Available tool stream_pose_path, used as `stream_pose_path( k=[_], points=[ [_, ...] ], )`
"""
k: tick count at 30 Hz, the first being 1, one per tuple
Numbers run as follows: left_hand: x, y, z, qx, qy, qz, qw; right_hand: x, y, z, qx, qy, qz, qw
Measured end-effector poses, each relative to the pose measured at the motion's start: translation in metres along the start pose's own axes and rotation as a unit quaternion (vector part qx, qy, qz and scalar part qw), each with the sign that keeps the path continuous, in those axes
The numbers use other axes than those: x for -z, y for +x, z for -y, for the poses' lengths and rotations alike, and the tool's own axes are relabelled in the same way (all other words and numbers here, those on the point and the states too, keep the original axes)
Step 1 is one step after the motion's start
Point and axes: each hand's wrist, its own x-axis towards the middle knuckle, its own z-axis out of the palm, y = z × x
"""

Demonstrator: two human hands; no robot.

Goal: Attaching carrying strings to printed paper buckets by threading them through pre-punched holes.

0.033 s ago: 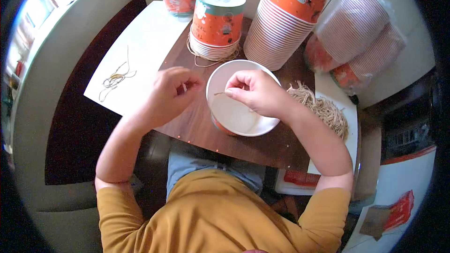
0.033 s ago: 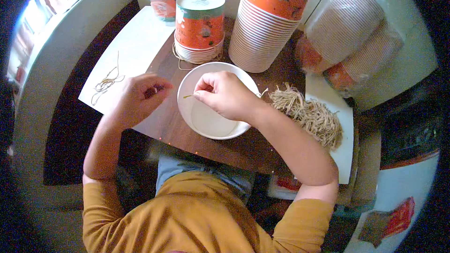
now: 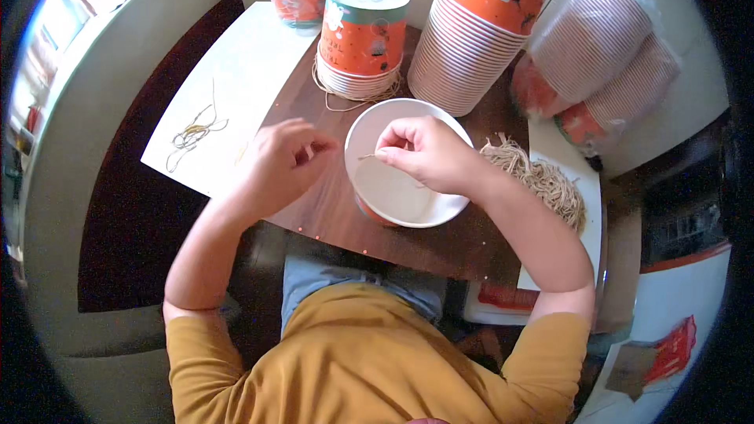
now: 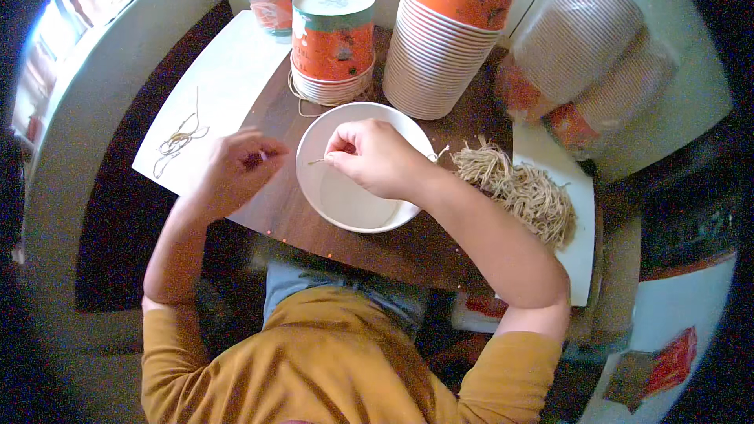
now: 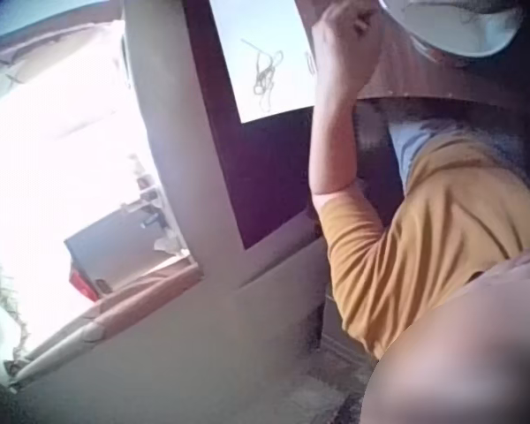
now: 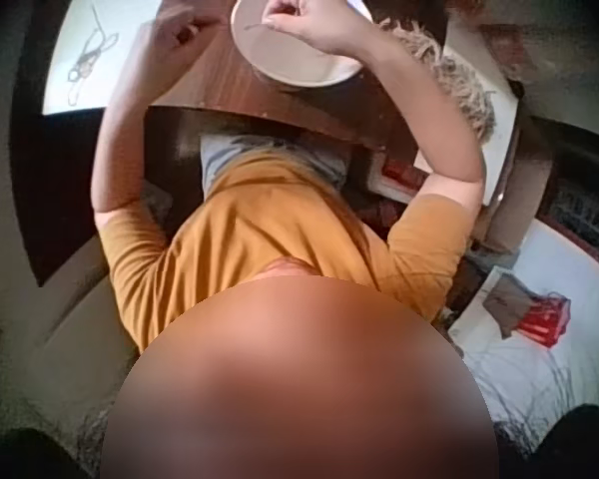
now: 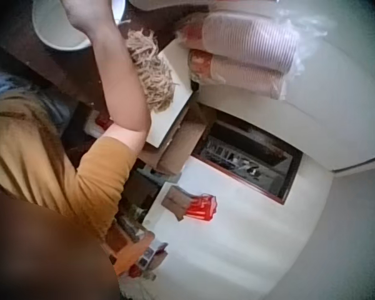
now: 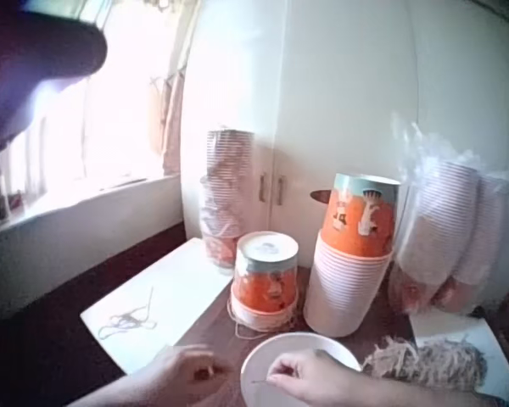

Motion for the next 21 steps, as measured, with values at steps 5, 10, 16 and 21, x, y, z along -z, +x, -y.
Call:
stream_pose_path(
  k=[5, 10, 16, 21],
  points=[
    [-0.022, -0.007, 0.000, 0.008, -0.053, -0.029, 0.998, -0.006, 0.008, 0.002, -0.046, -0.067, 0.007, 0.997],
    [-0.023, -0.005, 0.000, 0.019, -0.059, -0.029, 0.998, -0.008, 0.016, -0.014, -0.044, -0.043, -0.004, 0.998],
    [-0.024, -0.002, 0.002, 0.019, -0.060, -0.019, 0.998, -0.010, 0.015, -0.008, -0.039, -0.042, 0.001, 0.998],
    [-0.023, -0.002, 0.000, 0.019, -0.065, -0.008, 0.998, -0.010, 0.014, -0.007, -0.050, -0.070, 0.010, 0.996]
  ],
)
